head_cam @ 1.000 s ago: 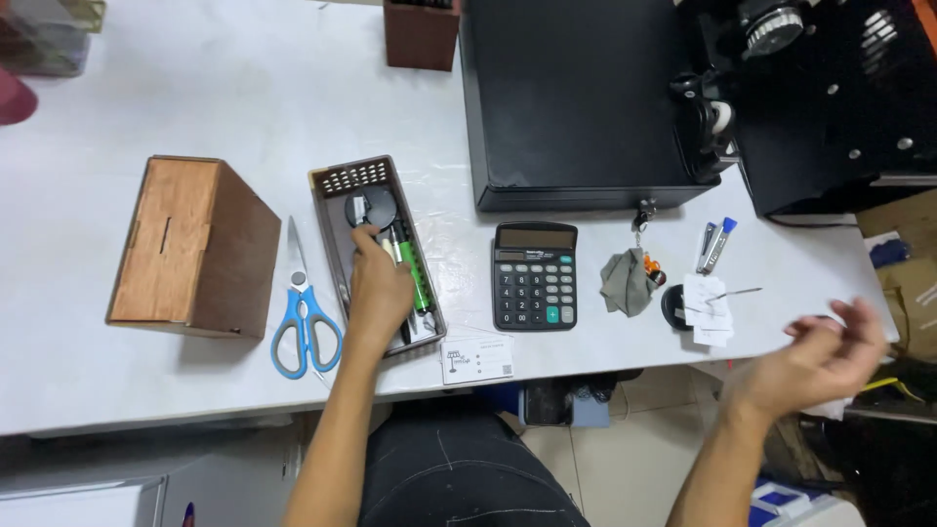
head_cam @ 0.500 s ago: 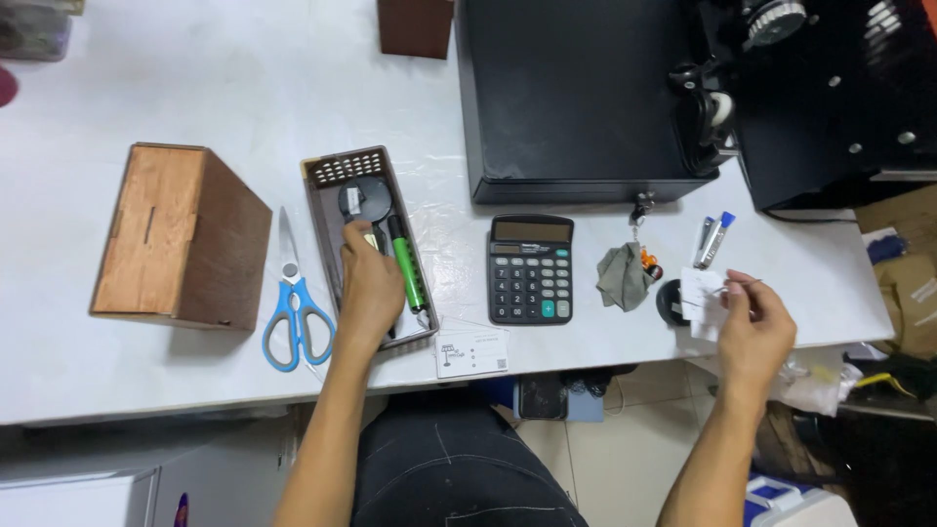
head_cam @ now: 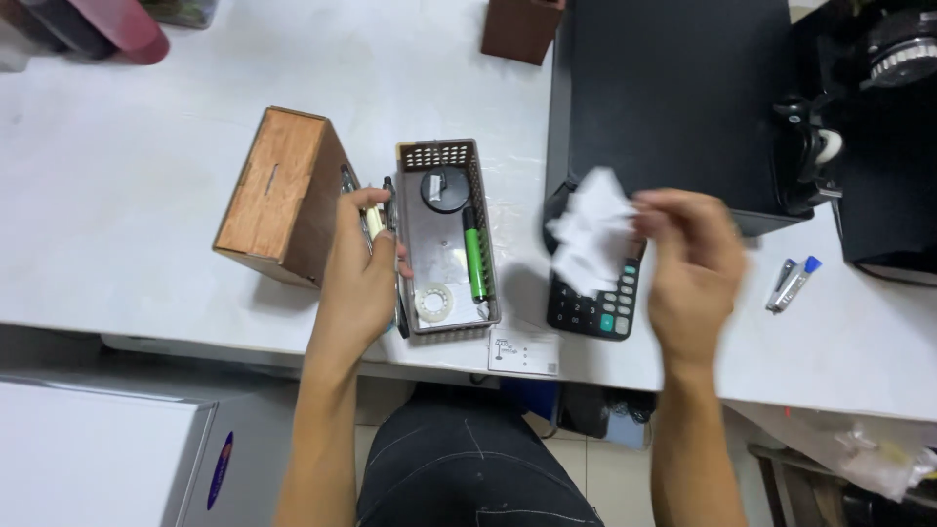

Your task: Cleaning and organizing a service counter by wiping surfaces and arranging items like a cash box and tip jar.

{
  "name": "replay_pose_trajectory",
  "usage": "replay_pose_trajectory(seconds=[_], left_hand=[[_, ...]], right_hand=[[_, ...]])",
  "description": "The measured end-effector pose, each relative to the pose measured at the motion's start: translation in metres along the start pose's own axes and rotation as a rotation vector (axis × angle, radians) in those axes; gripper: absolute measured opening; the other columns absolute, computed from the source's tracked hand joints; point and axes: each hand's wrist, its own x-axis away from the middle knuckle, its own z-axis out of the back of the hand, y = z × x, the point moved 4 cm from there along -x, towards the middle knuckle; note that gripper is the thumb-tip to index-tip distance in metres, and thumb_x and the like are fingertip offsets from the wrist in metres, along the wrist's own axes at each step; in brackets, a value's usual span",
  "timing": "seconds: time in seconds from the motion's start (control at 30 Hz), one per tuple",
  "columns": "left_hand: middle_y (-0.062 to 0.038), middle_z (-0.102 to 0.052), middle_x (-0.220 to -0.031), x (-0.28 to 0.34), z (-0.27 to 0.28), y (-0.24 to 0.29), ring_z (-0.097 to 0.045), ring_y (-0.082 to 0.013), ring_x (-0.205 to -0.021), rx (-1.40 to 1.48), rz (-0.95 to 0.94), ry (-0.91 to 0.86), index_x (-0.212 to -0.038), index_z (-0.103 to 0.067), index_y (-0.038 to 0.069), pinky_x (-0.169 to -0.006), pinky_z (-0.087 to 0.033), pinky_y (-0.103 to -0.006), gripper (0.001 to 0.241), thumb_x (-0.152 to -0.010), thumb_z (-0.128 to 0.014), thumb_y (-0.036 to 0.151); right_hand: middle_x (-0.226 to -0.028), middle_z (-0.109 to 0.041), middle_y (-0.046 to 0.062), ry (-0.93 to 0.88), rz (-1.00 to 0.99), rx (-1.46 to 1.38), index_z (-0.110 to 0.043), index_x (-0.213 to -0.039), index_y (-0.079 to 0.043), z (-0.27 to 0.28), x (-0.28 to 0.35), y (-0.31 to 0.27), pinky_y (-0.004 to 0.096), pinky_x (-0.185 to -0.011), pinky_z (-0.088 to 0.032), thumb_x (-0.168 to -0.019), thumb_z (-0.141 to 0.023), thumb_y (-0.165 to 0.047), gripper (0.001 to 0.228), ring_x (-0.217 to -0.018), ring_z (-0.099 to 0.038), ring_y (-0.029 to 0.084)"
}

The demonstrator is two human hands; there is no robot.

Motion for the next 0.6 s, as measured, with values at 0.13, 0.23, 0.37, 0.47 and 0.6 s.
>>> replay_pose_trajectory(seconds=[0.13, 0.23, 0.37, 0.47, 0.6], left_hand=[[-0.007, -0.06, -0.084, 0.016, 0.011, 0.0, -0.063, -0.0127, -0.068, 0.029, 0.043, 0.01, -0.136, -0.045, 0.007, -0.065, -0.054, -0.0293, 0.035, -0.101, -0.041, 0.006], [-0.007, -0.06, -0.084, 0.024, 0.014, -0.009, -0.062, -0.0131, -0.068, 0.045, 0.085, 0.005, -0.136, -0.045, 0.008, -0.065, -0.054, -0.0297, 0.036, -0.1, -0.041, 0.007], [-0.007, -0.061, -0.088, 0.035, 0.02, -0.013, -0.062, -0.0136, -0.068, 0.058, 0.119, -0.013, -0.136, -0.045, 0.01, -0.066, -0.054, -0.0307, 0.036, -0.1, -0.041, 0.008], [-0.009, -0.06, -0.089, 0.038, 0.022, -0.018, -0.063, -0.0133, -0.07, 0.073, 0.147, -0.021, -0.136, -0.046, 0.01, -0.067, -0.055, -0.0312, 0.036, -0.101, -0.041, 0.008], [-0.009, -0.06, -0.092, 0.034, 0.018, -0.019, -0.063, -0.0136, -0.07, 0.073, 0.098, -0.026, -0.135, -0.046, 0.008, -0.068, -0.055, -0.0313, 0.035, -0.1, -0.042, 0.006]], right_hand=[[-0.104, -0.071, 0.008, -0.305, -0.073, -0.094, -0.071, -0.11, -0.001, -0.102, -0.014, -0.011, 0.026, -0.084, -0.06, -0.103, -0.061, 0.001, 0.013, -0.092, -0.07, 0.013], [-0.1, -0.072, 0.009, -0.495, -0.108, -0.076, -0.072, -0.108, 0.0, -0.153, -0.014, 0.002, 0.027, -0.078, -0.059, -0.098, -0.06, 0.001, 0.016, -0.087, -0.07, 0.015], [-0.091, -0.074, 0.012, -0.64, -0.115, 0.053, -0.073, -0.106, 0.0, -0.182, -0.01, 0.021, 0.03, -0.072, -0.056, -0.095, -0.063, 0.0, 0.015, -0.08, -0.071, 0.018], [-0.094, -0.073, 0.014, -0.687, -0.019, 0.065, -0.071, -0.106, 0.002, -0.179, -0.008, 0.019, 0.032, -0.077, -0.058, -0.092, -0.058, 0.006, 0.02, -0.085, -0.073, 0.019], [-0.088, -0.072, 0.014, -0.749, -0.108, 0.143, -0.071, -0.106, 0.003, -0.179, -0.006, 0.012, 0.033, -0.074, -0.057, -0.094, -0.059, 0.005, 0.017, -0.078, -0.072, 0.021]])
